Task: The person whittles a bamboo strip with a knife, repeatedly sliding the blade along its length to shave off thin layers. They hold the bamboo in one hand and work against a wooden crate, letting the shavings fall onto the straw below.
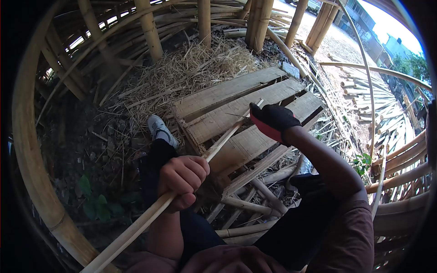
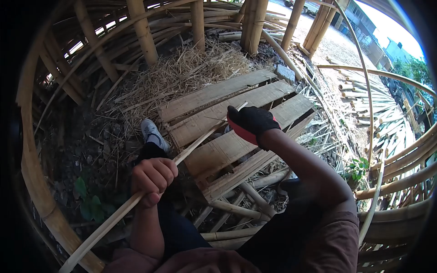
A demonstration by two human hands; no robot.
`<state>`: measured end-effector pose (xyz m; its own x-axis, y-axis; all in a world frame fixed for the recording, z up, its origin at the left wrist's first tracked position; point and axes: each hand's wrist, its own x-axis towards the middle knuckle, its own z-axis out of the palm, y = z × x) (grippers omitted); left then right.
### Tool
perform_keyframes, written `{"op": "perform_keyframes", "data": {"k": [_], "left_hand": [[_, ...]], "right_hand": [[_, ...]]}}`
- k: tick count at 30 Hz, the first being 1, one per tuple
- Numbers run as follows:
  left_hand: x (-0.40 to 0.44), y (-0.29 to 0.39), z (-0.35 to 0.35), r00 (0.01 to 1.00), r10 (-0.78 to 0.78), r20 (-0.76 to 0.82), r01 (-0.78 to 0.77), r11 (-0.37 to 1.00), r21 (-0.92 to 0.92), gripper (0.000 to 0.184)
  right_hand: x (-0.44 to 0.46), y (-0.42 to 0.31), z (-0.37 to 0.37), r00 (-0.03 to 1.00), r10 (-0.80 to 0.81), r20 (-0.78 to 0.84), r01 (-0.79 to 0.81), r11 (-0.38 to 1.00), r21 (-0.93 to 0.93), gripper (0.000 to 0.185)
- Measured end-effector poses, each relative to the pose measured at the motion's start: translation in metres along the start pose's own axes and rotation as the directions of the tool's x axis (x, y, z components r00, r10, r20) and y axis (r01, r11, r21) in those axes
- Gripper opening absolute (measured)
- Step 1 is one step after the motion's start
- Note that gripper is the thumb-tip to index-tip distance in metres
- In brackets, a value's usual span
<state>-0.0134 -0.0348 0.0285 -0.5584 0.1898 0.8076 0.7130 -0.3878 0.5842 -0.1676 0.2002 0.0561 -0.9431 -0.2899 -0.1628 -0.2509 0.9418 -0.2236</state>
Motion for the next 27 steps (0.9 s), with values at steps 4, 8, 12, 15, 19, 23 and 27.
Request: {"op": "perform_keyframes", "data": {"k": [4, 8, 12, 15, 19, 23, 27], "left_hand": [[0.002, -0.001, -0.001, 0.996, 0.016, 0.088, -0.015, 1.000, -0.003, 0.060], [0.002, -0.007, 0.009, 0.980, 0.088, 0.178, -0.093, 0.995, 0.020, 0.059], [0.001, -0.005, 0.012, 0.983, 0.074, 0.168, -0.079, 0.997, 0.024, 0.058], [0.003, -0.005, 0.010, 0.978, 0.073, 0.193, -0.080, 0.996, 0.030, 0.059], [0.001, -0.008, 0.012, 0.982, 0.075, 0.174, -0.084, 0.996, 0.043, 0.060], [0.002, -0.007, 0.009, 0.983, 0.059, 0.171, -0.067, 0.997, 0.039, 0.061], [0.001, -0.004, 0.007, 0.984, 0.029, 0.176, -0.037, 0.998, 0.043, 0.056]], "right_hand": [[-0.037, -0.040, -0.007, 0.998, -0.038, 0.045, 0.038, 0.999, 0.016, 0.073], [-0.050, -0.047, -0.008, 0.983, -0.174, 0.057, 0.175, 0.985, -0.007, 0.069], [-0.044, -0.049, -0.015, 0.985, -0.106, 0.135, 0.112, 0.993, -0.039, 0.063], [-0.040, -0.046, -0.008, 0.991, -0.086, 0.105, 0.090, 0.995, -0.034, 0.069], [-0.046, -0.048, -0.014, 0.985, -0.147, 0.091, 0.155, 0.984, -0.090, 0.068], [-0.039, -0.044, -0.013, 0.993, -0.112, 0.039, 0.112, 0.994, 0.006, 0.074], [-0.035, -0.040, -0.013, 0.993, -0.117, 0.004, 0.117, 0.992, -0.049, 0.075]]}}
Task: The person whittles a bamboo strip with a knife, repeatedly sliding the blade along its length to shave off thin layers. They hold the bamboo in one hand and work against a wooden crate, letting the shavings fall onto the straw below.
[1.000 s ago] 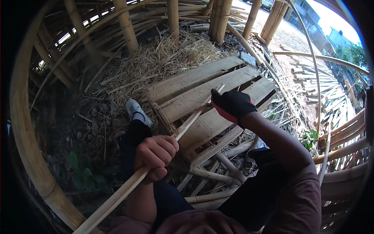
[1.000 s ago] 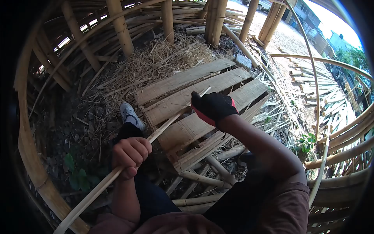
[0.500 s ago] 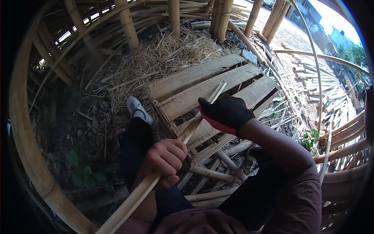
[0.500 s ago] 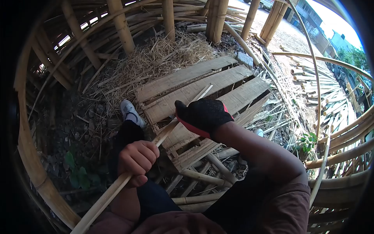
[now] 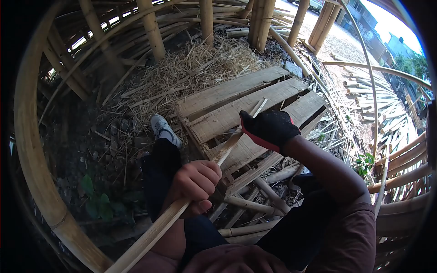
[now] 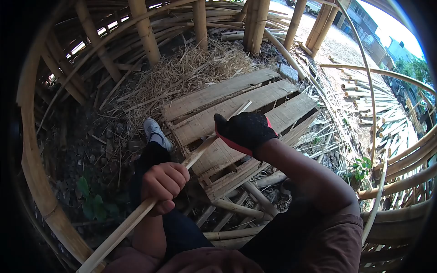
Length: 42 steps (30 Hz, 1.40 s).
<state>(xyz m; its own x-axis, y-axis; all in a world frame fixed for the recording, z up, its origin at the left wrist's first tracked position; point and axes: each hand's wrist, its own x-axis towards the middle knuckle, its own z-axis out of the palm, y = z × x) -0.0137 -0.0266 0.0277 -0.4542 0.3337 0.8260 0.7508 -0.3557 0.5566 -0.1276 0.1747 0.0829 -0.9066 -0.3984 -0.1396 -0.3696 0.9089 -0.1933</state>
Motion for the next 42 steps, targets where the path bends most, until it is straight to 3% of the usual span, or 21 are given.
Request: {"op": "perform_keyframes", "data": {"k": [11, 16, 18, 19, 21, 23, 24, 27, 29, 31, 33, 34, 36, 37, 39, 42], "left_hand": [[0.001, -0.002, -0.003, 0.999, -0.022, -0.025, 0.022, 1.000, -0.010, 0.058], [0.003, -0.004, -0.006, 0.995, -0.022, -0.100, 0.019, 0.999, -0.030, 0.057], [0.003, -0.005, -0.008, 0.995, -0.019, -0.099, 0.015, 0.999, -0.036, 0.056], [0.004, -0.006, -0.009, 0.994, -0.015, -0.106, 0.009, 0.999, -0.053, 0.057], [0.004, -0.005, -0.012, 0.993, -0.011, -0.120, 0.003, 0.998, -0.066, 0.057], [0.004, -0.003, -0.015, 0.974, -0.037, -0.222, 0.021, 0.997, -0.073, 0.059], [0.002, -0.004, -0.015, 0.972, -0.043, -0.229, 0.027, 0.997, -0.075, 0.062], [0.001, -0.003, -0.015, 0.977, -0.050, -0.208, 0.038, 0.997, -0.060, 0.062], [-0.001, -0.003, -0.014, 0.979, -0.041, -0.200, 0.031, 0.998, -0.052, 0.062], [0.000, -0.002, -0.012, 0.982, -0.032, -0.187, 0.026, 0.999, -0.036, 0.062], [0.002, -0.001, -0.011, 0.987, -0.037, -0.155, 0.033, 0.999, -0.029, 0.060], [0.002, -0.003, -0.007, 0.988, -0.039, -0.153, 0.035, 0.999, -0.028, 0.060], [0.001, -0.007, 0.003, 0.946, 0.000, -0.323, -0.009, 1.000, -0.027, 0.060], [0.000, -0.007, 0.005, 0.946, -0.003, -0.324, -0.006, 1.000, -0.027, 0.060], [-0.001, -0.007, 0.009, 0.905, -0.009, -0.426, -0.003, 1.000, -0.027, 0.059], [-0.006, -0.007, 0.008, 0.898, -0.021, -0.439, 0.002, 0.999, -0.044, 0.058]], "right_hand": [[0.033, 0.040, 0.014, 0.997, 0.071, -0.043, -0.071, 0.997, -0.004, 0.075], [0.041, 0.043, 0.016, 0.991, 0.104, -0.079, -0.113, 0.986, -0.120, 0.074], [0.065, 0.095, 0.035, 0.959, 0.128, -0.254, -0.179, 0.966, -0.189, 0.074], [0.072, 0.125, 0.031, 0.972, 0.147, -0.182, -0.173, 0.975, -0.138, 0.073], [0.096, 0.193, 0.051, 0.941, 0.268, -0.207, -0.315, 0.918, -0.243, 0.071], [0.086, 0.192, 0.041, 0.936, 0.288, -0.202, -0.320, 0.935, -0.150, 0.073], [0.079, 0.180, 0.031, 0.936, 0.288, -0.200, -0.320, 0.935, -0.152, 0.073], [0.053, 0.118, 0.001, 0.907, 0.413, -0.079, -0.408, 0.910, 0.072, 0.083], [0.042, 0.098, -0.002, 0.967, 0.249, -0.054, -0.247, 0.968, 0.049, 0.082], [0.024, 0.073, 0.001, 0.997, 0.052, -0.054, -0.042, 0.984, 0.173, 0.067], [0.012, 0.056, 0.021, 0.919, -0.335, -0.209, 0.382, 0.888, 0.257, 0.043], [0.005, 0.045, 0.025, 0.905, -0.388, -0.174, 0.419, 0.884, 0.209, 0.032], [-0.014, 0.017, 0.026, 0.886, -0.439, -0.148, 0.461, 0.867, 0.190, 0.027], [-0.021, 0.009, 0.023, 0.887, -0.439, -0.147, 0.461, 0.866, 0.193, 0.027], [-0.030, -0.002, 0.018, 0.860, -0.497, -0.115, 0.493, 0.868, -0.064, 0.029], [-0.024, 0.002, 0.020, 0.858, -0.505, -0.091, 0.497, 0.862, -0.098, 0.034]]}}
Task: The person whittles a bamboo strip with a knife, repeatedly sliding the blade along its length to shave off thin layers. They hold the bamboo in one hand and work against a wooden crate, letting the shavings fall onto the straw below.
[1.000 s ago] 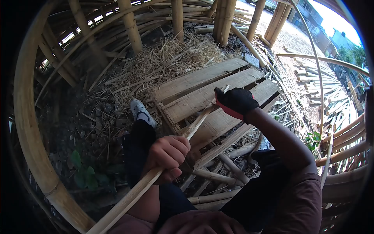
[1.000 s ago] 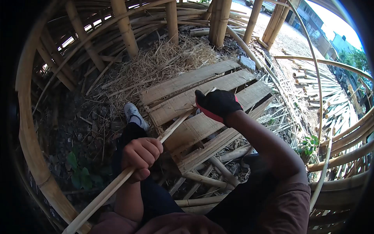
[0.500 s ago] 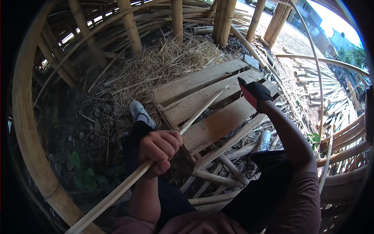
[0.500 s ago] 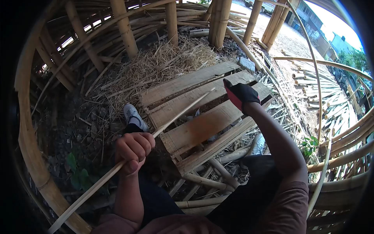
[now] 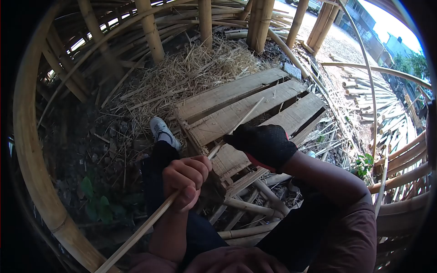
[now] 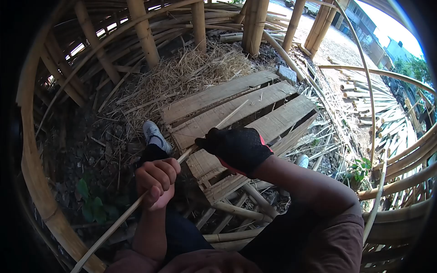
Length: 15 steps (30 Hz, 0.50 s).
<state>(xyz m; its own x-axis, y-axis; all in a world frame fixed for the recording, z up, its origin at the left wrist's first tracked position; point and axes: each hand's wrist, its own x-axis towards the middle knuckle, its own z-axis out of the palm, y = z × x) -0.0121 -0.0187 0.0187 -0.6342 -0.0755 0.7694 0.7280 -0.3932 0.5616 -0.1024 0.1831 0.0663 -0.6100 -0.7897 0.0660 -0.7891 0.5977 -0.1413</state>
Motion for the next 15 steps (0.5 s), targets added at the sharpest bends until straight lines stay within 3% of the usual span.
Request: {"op": "perform_keyframes", "data": {"k": [2, 4, 5, 7, 11, 13, 15], "left_hand": [[0.000, -0.001, 0.002, 1.000, 0.002, -0.028, -0.002, 1.000, -0.006, 0.058], [0.000, 0.000, 0.002, 0.999, 0.004, -0.052, -0.004, 1.000, -0.014, 0.059], [0.001, 0.000, 0.000, 1.000, -0.005, -0.021, 0.004, 1.000, -0.020, 0.058], [0.001, 0.001, -0.003, 1.000, -0.010, 0.005, 0.010, 1.000, -0.023, 0.057], [0.005, 0.000, -0.005, 0.997, -0.004, 0.078, 0.005, 1.000, -0.017, 0.060], [0.005, -0.001, -0.003, 0.994, 0.004, 0.105, -0.004, 1.000, 0.003, 0.062], [0.003, 0.000, -0.001, 0.983, 0.019, 0.183, -0.022, 1.000, 0.016, 0.063]], "right_hand": [[0.003, 0.009, 0.003, 0.999, 0.011, 0.045, -0.009, 0.999, -0.033, 0.035], [0.006, 0.037, 0.021, 0.997, 0.015, -0.077, -0.031, 0.976, -0.215, 0.036], [0.007, 0.054, 0.023, 0.995, 0.097, -0.039, -0.104, 0.962, -0.254, 0.035], [0.009, 0.081, 0.025, 0.989, 0.142, -0.043, -0.148, 0.970, -0.193, 0.033], [0.008, 0.063, 0.026, 0.992, 0.122, -0.030, -0.126, 0.981, -0.149, 0.032], [0.005, 0.024, 0.012, 0.999, 0.022, -0.044, -0.018, 0.996, 0.090, 0.032], [0.005, 0.020, 0.010, 1.000, 0.009, -0.005, -0.009, 1.000, 0.018, 0.031]]}}
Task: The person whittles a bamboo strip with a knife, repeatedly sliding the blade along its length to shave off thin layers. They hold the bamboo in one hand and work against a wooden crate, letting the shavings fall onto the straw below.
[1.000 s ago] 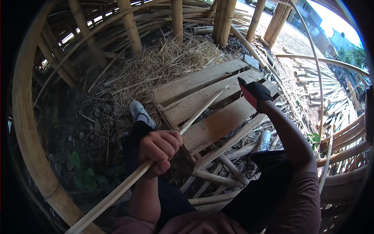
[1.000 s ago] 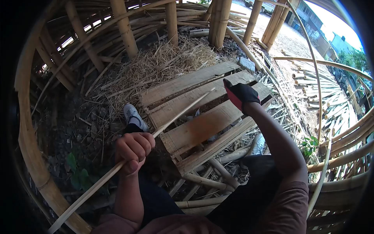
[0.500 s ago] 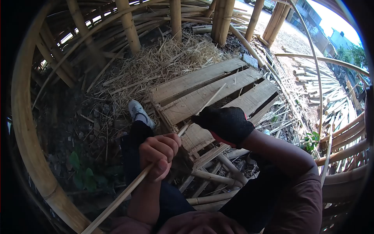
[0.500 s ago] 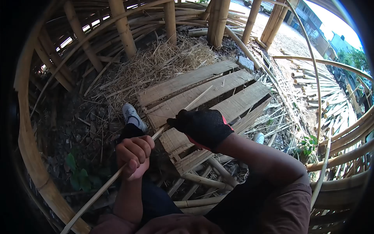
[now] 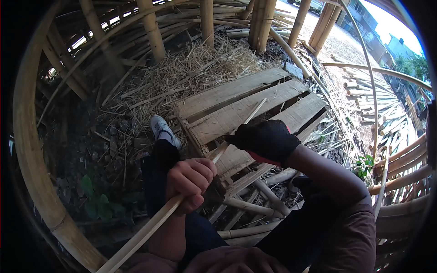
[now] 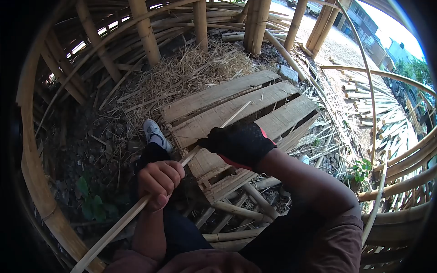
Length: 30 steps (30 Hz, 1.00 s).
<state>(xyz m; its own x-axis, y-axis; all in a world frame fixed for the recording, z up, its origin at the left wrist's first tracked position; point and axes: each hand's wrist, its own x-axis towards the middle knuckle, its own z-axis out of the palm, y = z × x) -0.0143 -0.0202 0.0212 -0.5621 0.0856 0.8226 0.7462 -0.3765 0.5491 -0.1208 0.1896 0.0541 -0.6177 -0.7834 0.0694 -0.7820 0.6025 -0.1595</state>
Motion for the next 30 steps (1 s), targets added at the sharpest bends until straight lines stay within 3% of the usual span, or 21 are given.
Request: {"op": "perform_keyframes", "data": {"k": [1, 3, 5, 6, 8, 9, 12, 13, 14, 15, 16, 18, 22, 24, 26, 27, 28, 30], "left_hand": [[-0.001, 0.002, 0.000, 1.000, -0.008, 0.002, 0.008, 1.000, -0.005, 0.063], [0.001, 0.005, -0.004, 0.985, -0.044, 0.168, 0.041, 0.999, 0.022, 0.059], [0.003, 0.006, -0.004, 0.983, -0.045, 0.179, 0.042, 0.999, 0.023, 0.059], [0.004, 0.006, -0.004, 0.981, -0.050, 0.187, 0.046, 0.999, 0.026, 0.058], [0.003, 0.006, -0.003, 0.982, -0.044, 0.183, 0.041, 0.999, 0.022, 0.058], [0.005, 0.004, -0.003, 0.983, -0.032, 0.182, 0.029, 0.999, 0.019, 0.058], [0.008, 0.004, -0.004, 0.987, -0.037, 0.158, 0.035, 0.999, 0.012, 0.060], [0.007, 0.004, -0.004, 0.987, -0.036, 0.159, 0.034, 0.999, 0.014, 0.060], [0.006, 0.002, -0.004, 0.999, -0.020, 0.045, 0.020, 1.000, 0.000, 0.060], [0.004, 0.000, -0.004, 0.997, -0.004, -0.071, 0.003, 1.000, -0.012, 0.061], [0.003, 0.000, -0.003, 0.997, -0.004, -0.074, 0.003, 1.000, -0.011, 0.061], [-0.002, 0.000, -0.002, 0.986, -0.017, -0.168, 0.012, 0.999, -0.033, 0.059], [-0.008, 0.000, 0.002, 0.960, -0.011, -0.281, 0.008, 1.000, -0.014, 0.059], [-0.005, 0.001, 0.003, 0.969, -0.016, -0.248, 0.010, 1.000, -0.025, 0.059], [-0.004, 0.001, 0.002, 0.972, -0.017, -0.234, 0.011, 1.000, -0.027, 0.060], [-0.003, 0.000, -0.001, 0.974, -0.020, -0.225, 0.012, 0.999, -0.036, 0.060], [-0.001, -0.001, -0.003, 0.977, -0.021, -0.212, 0.012, 0.999, -0.044, 0.061], [-0.002, -0.001, -0.003, 0.979, -0.016, -0.205, 0.007, 0.999, -0.047, 0.061]], "right_hand": [[0.001, 0.004, -0.003, 0.998, -0.034, 0.055, 0.032, 0.998, 0.049, 0.030], [-0.001, 0.010, -0.007, 0.992, -0.072, 0.102, 0.063, 0.994, 0.089, 0.029], [-0.005, 0.013, -0.004, 0.975, -0.219, 0.027, 0.219, 0.943, -0.252, 0.030], [-0.003, 0.020, -0.004, 0.975, -0.222, 0.027, 0.221, 0.942, -0.251, 0.030], [0.004, 0.043, -0.006, 0.989, 0.111, 0.102, -0.070, 0.936, -0.344, 0.030], [0.004, 0.065, 0.001, 0.989, 0.110, 0.099, -0.069, 0.935, -0.349, 0.030], [0.008, 0.087, 0.008, 0.999, -0.010, -0.036, 0.002, 0.976, -0.220, 0.031], [0.006, 0.078, 0.009, 0.998, 0.058, -0.008, -0.059, 0.969, -0.240, 0.030], [0.006, 0.064, 0.006, 0.992, 0.128, 0.016, -0.119, 0.957, -0.263, 0.030], [0.005, 0.057, 0.010, 1.000, 0.018, -0.008, -0.019, 0.985, -0.171, 0.034], [0.005, 0.027, 0.000, 0.993, 0.090, 0.082, -0.081, 0.991, -0.107, 0.034], [-0.002, -0.008, 0.000, 1.000, -0.011, -0.010, 0.012, 0.990, 0.138, 0.034], [0.000, 0.009, 0.003, 0.999, 0.017, 0.029, -0.019, 0.996, 0.082, 0.035], [0.007, 0.056, 0.014, 0.981, 0.184, 0.060, -0.165, 0.956, -0.243, 0.036], [0.008, 0.089, 0.016, 0.978, 0.205, 0.031, -0.193, 0.955, -0.223, 0.037], [0.006, 0.093, 0.019, 0.991, 0.127, -0.032, -0.129, 0.987, -0.099, 0.037], [0.004, 0.093, 0.025, 0.992, 0.122, -0.034, -0.125, 0.987, -0.101, 0.037], [0.005, 0.052, 0.011, 0.995, 0.082, 0.052, -0.081, 0.997, -0.017, 0.036]]}}
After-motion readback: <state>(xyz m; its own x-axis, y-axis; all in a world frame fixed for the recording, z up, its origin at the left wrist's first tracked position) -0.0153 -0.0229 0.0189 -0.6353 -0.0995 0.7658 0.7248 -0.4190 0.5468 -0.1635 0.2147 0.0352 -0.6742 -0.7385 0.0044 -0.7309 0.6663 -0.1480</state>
